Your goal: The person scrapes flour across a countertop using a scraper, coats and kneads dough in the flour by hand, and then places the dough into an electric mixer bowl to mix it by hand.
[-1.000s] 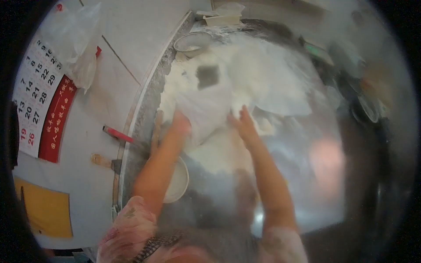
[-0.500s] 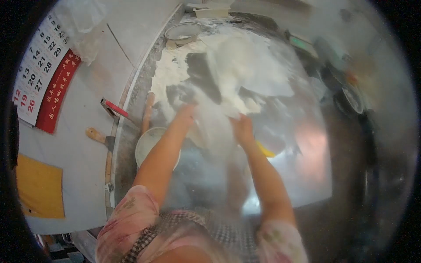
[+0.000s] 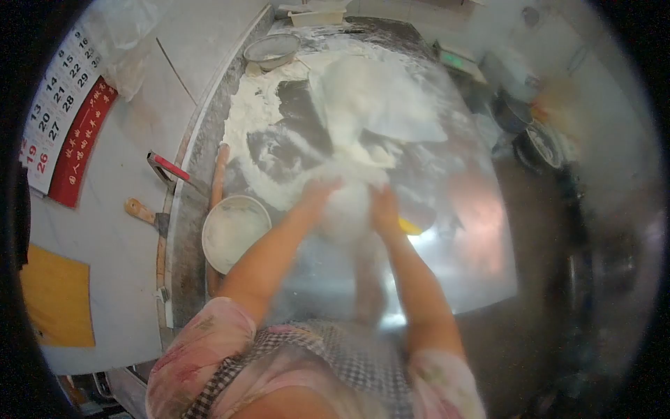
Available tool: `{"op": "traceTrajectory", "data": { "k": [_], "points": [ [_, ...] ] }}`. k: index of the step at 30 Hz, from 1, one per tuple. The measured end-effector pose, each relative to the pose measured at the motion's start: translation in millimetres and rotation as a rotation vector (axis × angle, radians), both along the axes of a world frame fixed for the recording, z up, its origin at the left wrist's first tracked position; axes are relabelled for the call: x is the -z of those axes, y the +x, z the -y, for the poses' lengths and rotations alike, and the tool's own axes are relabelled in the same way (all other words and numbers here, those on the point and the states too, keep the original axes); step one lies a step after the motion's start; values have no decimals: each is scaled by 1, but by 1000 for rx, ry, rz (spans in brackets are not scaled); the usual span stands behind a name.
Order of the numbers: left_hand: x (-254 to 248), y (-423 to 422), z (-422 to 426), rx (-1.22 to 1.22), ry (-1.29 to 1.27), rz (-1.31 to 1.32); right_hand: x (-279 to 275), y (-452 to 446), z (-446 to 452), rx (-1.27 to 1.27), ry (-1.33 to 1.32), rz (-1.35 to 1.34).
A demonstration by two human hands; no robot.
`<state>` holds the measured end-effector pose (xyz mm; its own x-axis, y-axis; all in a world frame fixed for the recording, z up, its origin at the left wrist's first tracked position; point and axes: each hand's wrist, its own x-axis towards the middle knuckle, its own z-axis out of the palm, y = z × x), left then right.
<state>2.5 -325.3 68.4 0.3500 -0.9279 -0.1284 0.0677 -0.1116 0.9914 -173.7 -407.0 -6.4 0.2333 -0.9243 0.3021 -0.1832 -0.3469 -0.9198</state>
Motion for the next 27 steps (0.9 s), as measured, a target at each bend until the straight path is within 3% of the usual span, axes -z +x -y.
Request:
{"op": "traceTrajectory", "data": {
  "k": [2,5,6,8,9,11,14,17,18,20,23,25,26,27],
  "points": [
    [-26,11,-4,-3,177,18,5,-16,8,10,50,-32],
    [14,27,1,-59,176,41,13,-34,21,-56,143,-133],
    [46,32,9,-25,103,409,2,-30,17,-29,264,-24],
    [37,17,3,-96,11,590,-35,-12,4,-2,520,273],
    [3,-11,-4,-186,-32,398,-57,0,-7,-32,592,374],
    [10,-44,-1,-210,-334,508,-87,18,-28,-142,635,462],
    [0,-41,4,25,-110,413,-89,21,-19,-169,778,417],
    [41,-23,28,-94,-148,159,-95,8,-24,-347,707,4],
    [37,-17,29,-110,-148,268,-54,-6,-17,-368,479,-238],
    [26,1,24,-146,-142,486,-10,-26,-11,-404,300,-516],
    [2,30,19,-300,-68,506,-29,-39,-18,-473,427,-621],
    [-10,43,15,-291,-14,562,-78,-44,-24,-517,448,-684],
    [-13,49,14,-284,18,589,-92,-46,-30,-533,516,-576],
    [1,59,21,-345,-49,702,-85,-52,-25,-566,431,-692]
  ]
}}
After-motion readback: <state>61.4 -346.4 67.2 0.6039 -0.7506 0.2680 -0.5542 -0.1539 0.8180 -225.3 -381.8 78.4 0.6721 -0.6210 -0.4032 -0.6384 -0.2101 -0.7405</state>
